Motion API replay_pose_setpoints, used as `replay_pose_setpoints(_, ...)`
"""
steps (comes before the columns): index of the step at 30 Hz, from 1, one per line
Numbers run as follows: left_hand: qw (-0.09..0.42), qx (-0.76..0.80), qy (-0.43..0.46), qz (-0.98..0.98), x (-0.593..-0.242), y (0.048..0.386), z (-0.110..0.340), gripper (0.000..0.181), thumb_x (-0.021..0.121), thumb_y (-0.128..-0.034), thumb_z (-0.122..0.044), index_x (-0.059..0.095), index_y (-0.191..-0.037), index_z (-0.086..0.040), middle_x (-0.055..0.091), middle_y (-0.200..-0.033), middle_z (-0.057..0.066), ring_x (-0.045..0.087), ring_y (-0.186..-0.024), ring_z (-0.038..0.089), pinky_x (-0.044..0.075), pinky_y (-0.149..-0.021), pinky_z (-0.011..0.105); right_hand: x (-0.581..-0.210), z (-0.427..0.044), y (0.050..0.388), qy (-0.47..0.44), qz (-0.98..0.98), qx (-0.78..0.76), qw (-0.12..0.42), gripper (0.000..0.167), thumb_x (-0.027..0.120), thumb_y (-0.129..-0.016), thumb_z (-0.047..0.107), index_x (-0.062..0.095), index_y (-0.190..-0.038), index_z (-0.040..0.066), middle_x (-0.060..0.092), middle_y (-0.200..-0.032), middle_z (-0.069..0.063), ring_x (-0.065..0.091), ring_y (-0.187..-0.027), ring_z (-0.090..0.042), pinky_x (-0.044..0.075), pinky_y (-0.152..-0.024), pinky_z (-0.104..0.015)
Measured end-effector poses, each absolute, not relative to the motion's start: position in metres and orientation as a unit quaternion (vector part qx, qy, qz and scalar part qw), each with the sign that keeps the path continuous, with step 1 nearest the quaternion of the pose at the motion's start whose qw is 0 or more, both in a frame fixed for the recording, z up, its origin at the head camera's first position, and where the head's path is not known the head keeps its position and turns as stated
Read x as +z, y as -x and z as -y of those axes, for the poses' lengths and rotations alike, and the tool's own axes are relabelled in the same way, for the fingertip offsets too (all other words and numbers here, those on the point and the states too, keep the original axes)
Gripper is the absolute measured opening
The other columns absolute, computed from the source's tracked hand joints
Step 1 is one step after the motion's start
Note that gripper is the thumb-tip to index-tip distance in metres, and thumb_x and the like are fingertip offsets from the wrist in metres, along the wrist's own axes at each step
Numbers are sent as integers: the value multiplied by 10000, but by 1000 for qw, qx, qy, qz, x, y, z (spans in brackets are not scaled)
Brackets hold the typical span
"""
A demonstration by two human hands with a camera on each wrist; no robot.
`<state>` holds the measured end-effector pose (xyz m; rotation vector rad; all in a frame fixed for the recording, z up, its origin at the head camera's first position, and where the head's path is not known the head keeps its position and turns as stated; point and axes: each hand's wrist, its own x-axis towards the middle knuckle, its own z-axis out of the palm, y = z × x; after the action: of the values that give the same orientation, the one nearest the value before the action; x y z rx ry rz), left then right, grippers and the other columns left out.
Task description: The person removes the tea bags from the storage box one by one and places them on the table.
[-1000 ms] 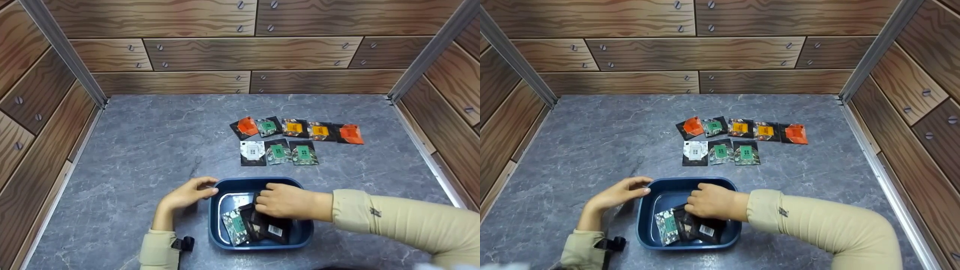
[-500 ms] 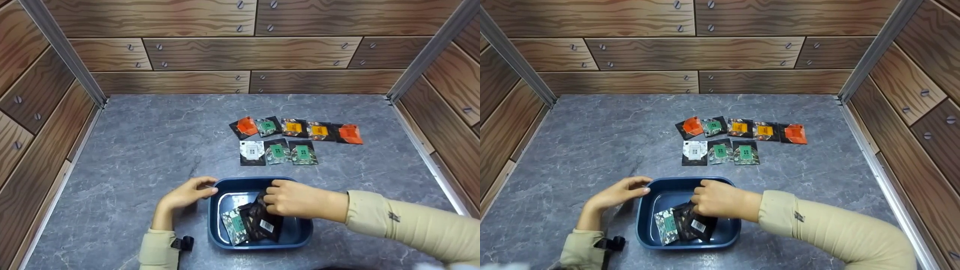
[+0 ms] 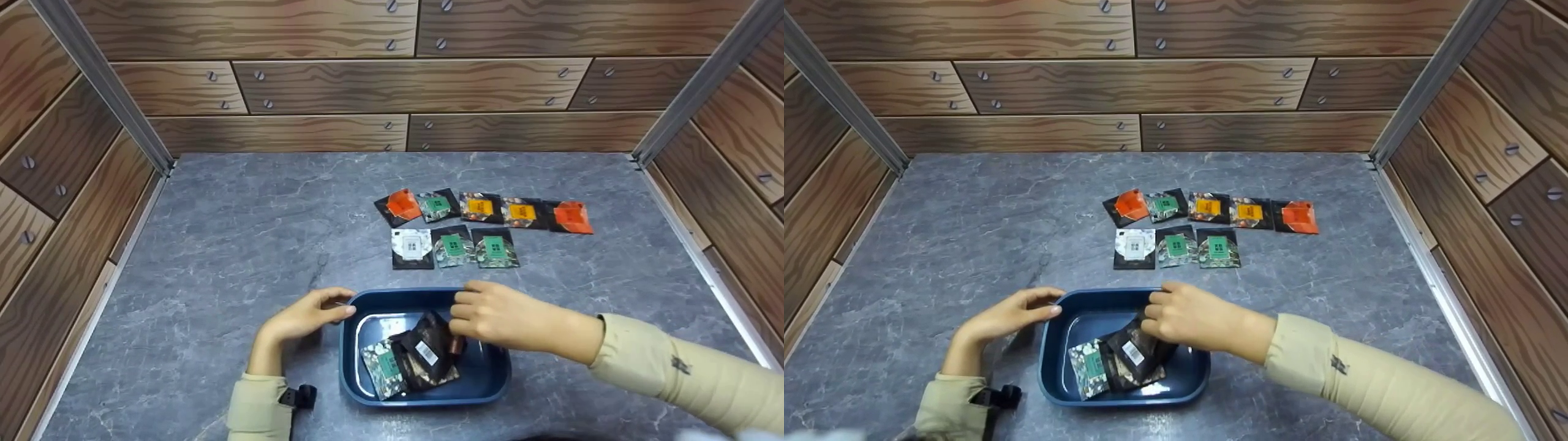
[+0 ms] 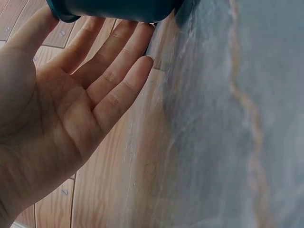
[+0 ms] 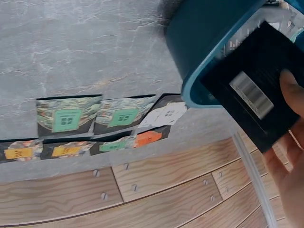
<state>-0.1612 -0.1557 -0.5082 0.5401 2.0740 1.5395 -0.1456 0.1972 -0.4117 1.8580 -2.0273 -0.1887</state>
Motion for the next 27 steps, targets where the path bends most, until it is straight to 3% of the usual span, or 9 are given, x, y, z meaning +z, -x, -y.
replay_pose_setpoints(4, 248, 563, -199, -763, -508, 161, 156, 411, 604, -1001, -183, 545, -1316, 75, 640, -1204, 190, 608, -1103, 264, 526, -918, 357, -408, -203, 148, -641, 734, -33, 221, 107, 654, -791, 41, 631, -845, 130, 634, -813, 25, 557, -726, -169, 474, -673, -290)
replay_pose_setpoints(9, 245, 561, -199, -765, -508, 162, 157, 408, 605, -999, -179, 547, -1316, 73, 646, -1191, 190, 614, -1087, 272, 527, -910, 355, -405, -212, 154, -609, 752, 1, 251, 302, 756, -633, 9, 676, -911, 95, 676, -866, -6, 603, -759, -195, 529, -703, -331)
replay_pose_setpoints(11, 244, 560, -199, -767, -508, 161, 157, 406, 606, -999, -180, 550, -1315, 69, 650, -1182, 184, 617, -1069, 257, 527, -904, 353, -406, -216, 156, -595, 761, 20, 256, 330, 779, -635, 10, 695, -944, 91, 688, -883, -11, 617, -772, -196, 538, -709, -338)
replay_pose_setpoints(16, 243, 559, -198, -768, -507, 161, 156, 406, 607, -999, -183, 553, -1316, 64, 653, -1174, 176, 619, -1053, 243, 529, -902, 355, -407, -225, 161, -555, 780, 71, 280, 197, 680, -788, 3, 719, -965, 80, 709, -915, -30, 646, -794, -214, 554, -699, -359)
replay_pose_setpoints(23, 245, 562, -202, -764, -507, 161, 156, 397, 603, -1000, -179, 556, -1312, 61, 653, -1180, 184, 618, -1075, 271, 527, -905, 356, -409, -243, 172, -504, 800, 115, 306, 255, 570, -803, -55, 724, -976, 50, 704, -940, -45, 639, -795, -237, 553, -681, -387)
replay_pose_setpoints(27, 245, 559, -199, -767, -508, 161, 156, 406, 603, -1001, -184, 551, -1318, 63, 650, -1183, 181, 619, -1066, 254, 530, -906, 358, -414, -254, 178, -479, 808, 121, 321, 248, 514, -877, -16, 731, -971, 60, 694, -914, -41, 636, -770, -243, 554, -677, -402)
